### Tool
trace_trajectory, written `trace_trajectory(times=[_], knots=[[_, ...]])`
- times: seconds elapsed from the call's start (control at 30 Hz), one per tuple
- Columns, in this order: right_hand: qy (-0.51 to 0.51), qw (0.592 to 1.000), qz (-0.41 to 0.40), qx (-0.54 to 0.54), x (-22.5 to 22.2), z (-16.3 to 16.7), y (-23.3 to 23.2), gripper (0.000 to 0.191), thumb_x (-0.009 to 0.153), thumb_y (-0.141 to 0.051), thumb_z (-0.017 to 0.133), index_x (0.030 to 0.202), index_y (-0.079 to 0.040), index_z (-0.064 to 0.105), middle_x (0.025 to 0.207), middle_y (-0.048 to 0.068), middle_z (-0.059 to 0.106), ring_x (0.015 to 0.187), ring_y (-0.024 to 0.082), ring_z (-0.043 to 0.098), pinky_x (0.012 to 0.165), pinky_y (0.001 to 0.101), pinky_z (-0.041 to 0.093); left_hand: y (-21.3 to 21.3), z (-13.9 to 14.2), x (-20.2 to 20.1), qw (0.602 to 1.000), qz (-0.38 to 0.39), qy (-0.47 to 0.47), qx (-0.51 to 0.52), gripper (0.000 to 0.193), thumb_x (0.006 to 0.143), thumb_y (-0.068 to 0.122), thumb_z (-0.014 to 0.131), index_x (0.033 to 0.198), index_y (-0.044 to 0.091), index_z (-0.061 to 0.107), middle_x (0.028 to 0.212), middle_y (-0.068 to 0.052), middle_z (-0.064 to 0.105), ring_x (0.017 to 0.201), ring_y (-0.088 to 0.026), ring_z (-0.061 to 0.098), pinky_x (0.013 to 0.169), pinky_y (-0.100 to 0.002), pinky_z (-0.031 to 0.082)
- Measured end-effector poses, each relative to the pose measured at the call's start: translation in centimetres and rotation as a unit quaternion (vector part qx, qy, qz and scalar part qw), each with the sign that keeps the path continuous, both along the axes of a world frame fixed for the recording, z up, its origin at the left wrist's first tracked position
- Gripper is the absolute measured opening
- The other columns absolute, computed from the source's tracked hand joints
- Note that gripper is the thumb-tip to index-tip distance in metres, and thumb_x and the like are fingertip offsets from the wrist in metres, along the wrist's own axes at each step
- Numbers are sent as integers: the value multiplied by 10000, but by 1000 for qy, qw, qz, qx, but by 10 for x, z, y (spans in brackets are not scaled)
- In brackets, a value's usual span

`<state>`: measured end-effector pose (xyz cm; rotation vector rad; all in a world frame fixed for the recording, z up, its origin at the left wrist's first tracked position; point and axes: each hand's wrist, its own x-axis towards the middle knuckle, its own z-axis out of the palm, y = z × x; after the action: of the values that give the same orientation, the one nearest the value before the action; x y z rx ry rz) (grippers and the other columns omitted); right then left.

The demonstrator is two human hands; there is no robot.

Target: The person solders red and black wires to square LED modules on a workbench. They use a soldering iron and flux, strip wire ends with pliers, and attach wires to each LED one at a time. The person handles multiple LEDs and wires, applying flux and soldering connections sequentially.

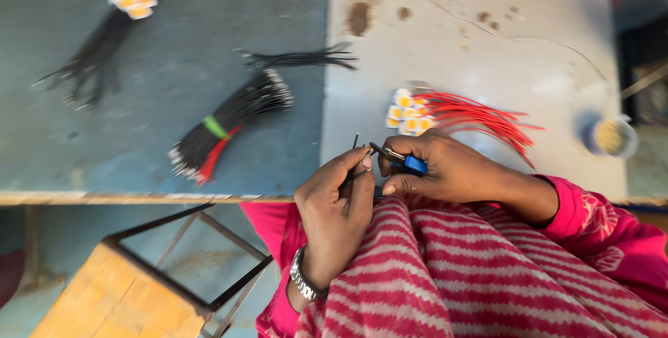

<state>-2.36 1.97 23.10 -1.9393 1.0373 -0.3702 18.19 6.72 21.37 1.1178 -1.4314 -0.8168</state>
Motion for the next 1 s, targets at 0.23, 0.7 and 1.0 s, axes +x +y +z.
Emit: trace_trajectory(times=[0.23, 0.7, 1.0], knots=[[-87, 988, -44, 119, 29, -9, -11, 257, 867, -245, 786, 996, -57, 668, 815, -19, 616, 766, 65, 558, 689, 257, 488, -9, 12, 32, 989, 53, 78, 113, 244, 968, 12, 624, 1200, 23, 552, 674, -55, 500, 576, -94, 427, 505, -294, 353], [-96, 994, -29, 41, -26, -15, 12, 476, 882, -401, 774, 1177, -49, 651, 1015, 41, 719, 950, 142, 655, 858, 320, 531, -15, 13, -20, 997, -40, 33, 53, 111, 1035, 125, 608, 1025, 17, 632, 870, -75, 714, 664, -121, 673, 575, -277, 519], [8, 1000, -16, 18, -15, 4, 6, 535, 785, -418, 821, 1144, -57, 655, 943, 90, 725, 836, 224, 663, 769, 343, 526, -7, 22, -15, 1000, 4, -23, 15, 113, 1007, 103, 652, 1063, 14, 693, 902, -94, 709, 703, -166, 719, 601, -289, 545]])
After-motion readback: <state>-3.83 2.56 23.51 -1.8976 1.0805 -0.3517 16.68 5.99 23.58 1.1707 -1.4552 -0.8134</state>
